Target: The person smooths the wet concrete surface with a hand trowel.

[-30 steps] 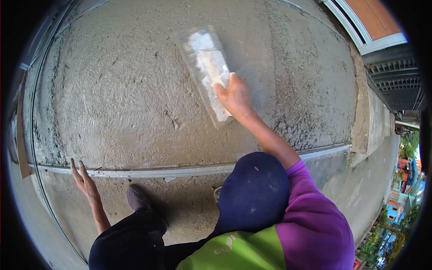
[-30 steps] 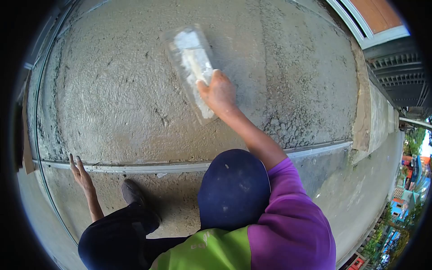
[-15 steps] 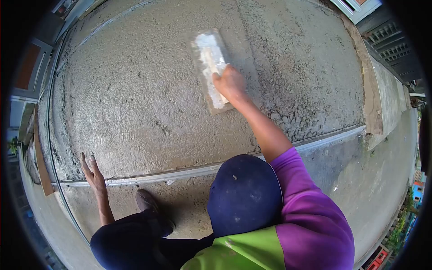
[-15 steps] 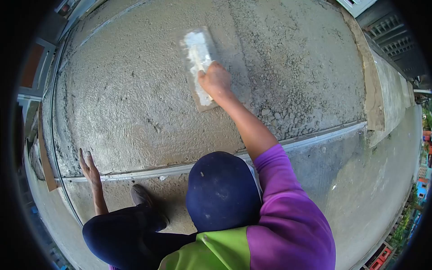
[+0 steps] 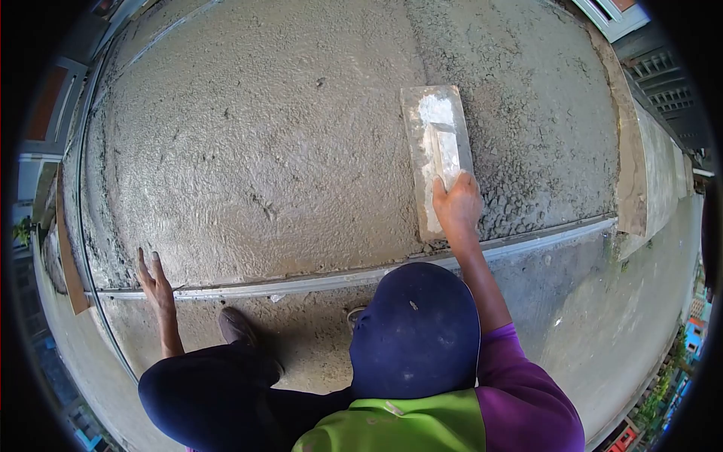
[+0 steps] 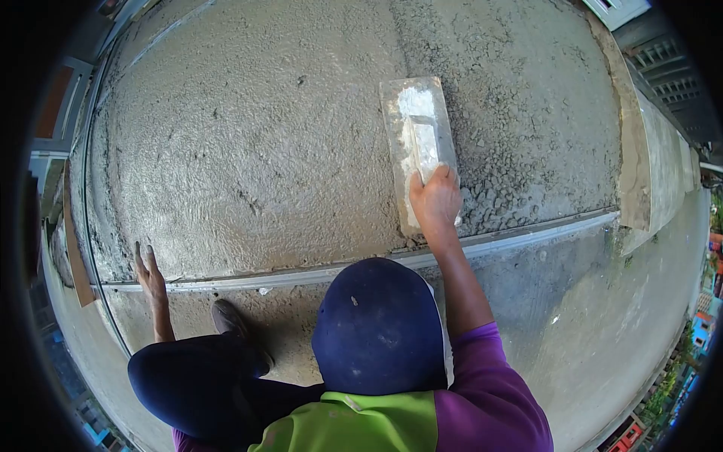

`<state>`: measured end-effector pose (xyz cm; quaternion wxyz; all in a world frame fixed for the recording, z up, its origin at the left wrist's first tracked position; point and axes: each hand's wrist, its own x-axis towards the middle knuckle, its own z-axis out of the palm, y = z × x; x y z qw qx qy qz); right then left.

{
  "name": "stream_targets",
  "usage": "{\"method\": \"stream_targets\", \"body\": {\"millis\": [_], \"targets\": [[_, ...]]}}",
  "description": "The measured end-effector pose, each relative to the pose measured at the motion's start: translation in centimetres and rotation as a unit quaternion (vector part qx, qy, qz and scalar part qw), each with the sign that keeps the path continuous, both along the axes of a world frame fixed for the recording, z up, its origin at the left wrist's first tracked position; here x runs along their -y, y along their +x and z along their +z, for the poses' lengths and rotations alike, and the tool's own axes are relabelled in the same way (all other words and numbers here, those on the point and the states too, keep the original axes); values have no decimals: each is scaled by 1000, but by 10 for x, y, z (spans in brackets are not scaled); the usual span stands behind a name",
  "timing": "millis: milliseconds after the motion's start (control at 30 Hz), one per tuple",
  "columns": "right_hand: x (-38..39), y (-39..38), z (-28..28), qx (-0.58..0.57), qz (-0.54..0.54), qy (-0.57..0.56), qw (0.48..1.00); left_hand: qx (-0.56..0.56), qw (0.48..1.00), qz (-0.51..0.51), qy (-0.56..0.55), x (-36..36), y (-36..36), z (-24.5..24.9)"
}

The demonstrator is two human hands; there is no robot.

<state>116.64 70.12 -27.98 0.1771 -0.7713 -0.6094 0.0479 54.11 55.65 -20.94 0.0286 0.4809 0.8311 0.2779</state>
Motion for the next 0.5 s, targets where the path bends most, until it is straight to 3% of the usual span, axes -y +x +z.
{"method": "stream_targets", "body": {"millis": [167, 367, 433, 500], "targets": [[-90, -16, 2, 14, -37, 10, 999, -28, 999, -18, 5, -1, 2, 7], [-255, -23, 52, -26, -37, -27, 999, -37, 999, 7, 12, 20, -3, 23], [-267, -6, 67, 12, -44, -11, 999, -27, 999, 31, 22, 27, -5, 25], [-241, 24, 81, -45, -79, -51, 995, -25, 999, 18, 44, 32, -10, 24]]}}
